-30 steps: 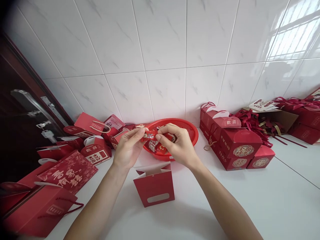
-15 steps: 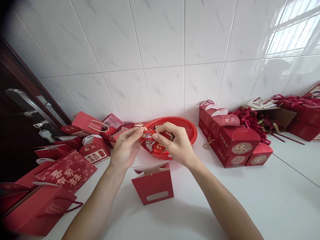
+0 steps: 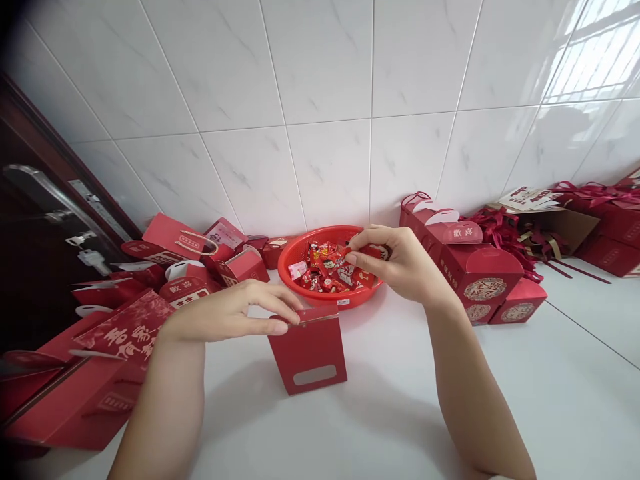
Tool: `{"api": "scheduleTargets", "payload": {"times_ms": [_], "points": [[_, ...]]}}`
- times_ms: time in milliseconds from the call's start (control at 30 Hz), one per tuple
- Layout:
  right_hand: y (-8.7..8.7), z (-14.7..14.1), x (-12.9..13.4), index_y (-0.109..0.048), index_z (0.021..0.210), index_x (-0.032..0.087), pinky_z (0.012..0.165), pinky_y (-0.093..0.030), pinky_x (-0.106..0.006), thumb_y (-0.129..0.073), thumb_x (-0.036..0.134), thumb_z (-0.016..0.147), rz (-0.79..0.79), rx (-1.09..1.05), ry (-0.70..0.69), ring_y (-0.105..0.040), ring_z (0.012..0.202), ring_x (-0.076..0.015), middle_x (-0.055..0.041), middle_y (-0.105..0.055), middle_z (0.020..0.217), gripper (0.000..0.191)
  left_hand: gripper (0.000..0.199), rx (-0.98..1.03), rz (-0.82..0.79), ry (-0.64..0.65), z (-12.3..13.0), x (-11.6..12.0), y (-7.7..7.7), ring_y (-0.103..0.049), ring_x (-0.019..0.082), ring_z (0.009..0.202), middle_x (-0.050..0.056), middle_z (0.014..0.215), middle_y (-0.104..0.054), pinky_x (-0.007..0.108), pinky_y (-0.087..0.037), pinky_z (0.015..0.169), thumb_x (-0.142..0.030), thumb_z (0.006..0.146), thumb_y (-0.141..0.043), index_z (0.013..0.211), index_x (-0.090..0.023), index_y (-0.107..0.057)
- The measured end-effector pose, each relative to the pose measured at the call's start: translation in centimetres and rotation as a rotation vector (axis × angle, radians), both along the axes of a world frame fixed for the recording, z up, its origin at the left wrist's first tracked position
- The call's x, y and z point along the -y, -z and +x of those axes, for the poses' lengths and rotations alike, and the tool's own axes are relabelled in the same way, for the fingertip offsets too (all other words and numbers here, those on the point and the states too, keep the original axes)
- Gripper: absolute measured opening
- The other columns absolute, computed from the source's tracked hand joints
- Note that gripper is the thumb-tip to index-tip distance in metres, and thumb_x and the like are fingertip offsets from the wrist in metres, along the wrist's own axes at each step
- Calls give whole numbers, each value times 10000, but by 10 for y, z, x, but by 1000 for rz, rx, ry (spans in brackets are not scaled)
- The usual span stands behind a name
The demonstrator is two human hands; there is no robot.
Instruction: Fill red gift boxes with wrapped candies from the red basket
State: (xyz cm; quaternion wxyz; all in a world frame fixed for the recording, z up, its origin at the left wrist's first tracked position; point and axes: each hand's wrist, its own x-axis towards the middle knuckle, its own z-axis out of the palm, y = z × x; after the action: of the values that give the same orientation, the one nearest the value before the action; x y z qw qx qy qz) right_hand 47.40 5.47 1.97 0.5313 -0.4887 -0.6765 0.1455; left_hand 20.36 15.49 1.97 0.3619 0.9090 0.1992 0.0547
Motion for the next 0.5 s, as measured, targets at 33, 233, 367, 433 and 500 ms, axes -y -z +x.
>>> {"api": "scheduleTargets", "payload": {"times_ms": [33, 233, 367, 433, 500], "points": [[0, 0, 0, -768, 814, 209, 463, -418, -244, -741, 399, 824, -4, 11, -6, -554, 557, -124, -29, -660, 727, 193, 175, 9, 13, -11, 3, -2, 3, -698, 238, 1017, 46, 1105, -759, 291, -528, 867, -356, 822, -714, 947, -294, -819], [6, 2, -3, -749, 814, 194, 529, -445, -262, -710, 333, 843, 24, 99, 47, -579, 613, -137, -37, -669, 778, 147, 199, 181, 63, -151, 23, -10, 21, -691, 213, 923, 49, 1018, -741, 283, -531, 789, -351, 881, -619, 992, -216, -713], [8, -1, -6, -741, 824, 197, 583, -459, -262, -643, 224, 859, 33, 264, 41, -608, 671, -147, -39, -691, 822, 107, 194, 296, 147, -177, 38, -14, 33, -666, 181, 863, 33, 939, -720, 279, -517, 759, -325, 949, -526, 906, -199, -667], [8, -4, -7, -733, 810, 191, 590, -458, -261, -605, 179, 862, 41, 330, 33, -609, 676, -146, -42, -693, 834, 139, 241, 346, 216, -173, 45, -17, 38, -655, 173, 846, 30, 893, -714, 278, -510, 757, -279, 968, -472, 858, -193, -669], [8, -6, -8, -727, 800, 186, 593, -455, -262, -583, 161, 868, 59, 370, 36, -605, 669, -144, -48, -696, 844, 162, 280, 380, 260, -166, 49, -19, 42, -646, 167, 834, 31, 872, -707, 277, -508, 756, -230, 965, -437, 849, -193, -688]]}}
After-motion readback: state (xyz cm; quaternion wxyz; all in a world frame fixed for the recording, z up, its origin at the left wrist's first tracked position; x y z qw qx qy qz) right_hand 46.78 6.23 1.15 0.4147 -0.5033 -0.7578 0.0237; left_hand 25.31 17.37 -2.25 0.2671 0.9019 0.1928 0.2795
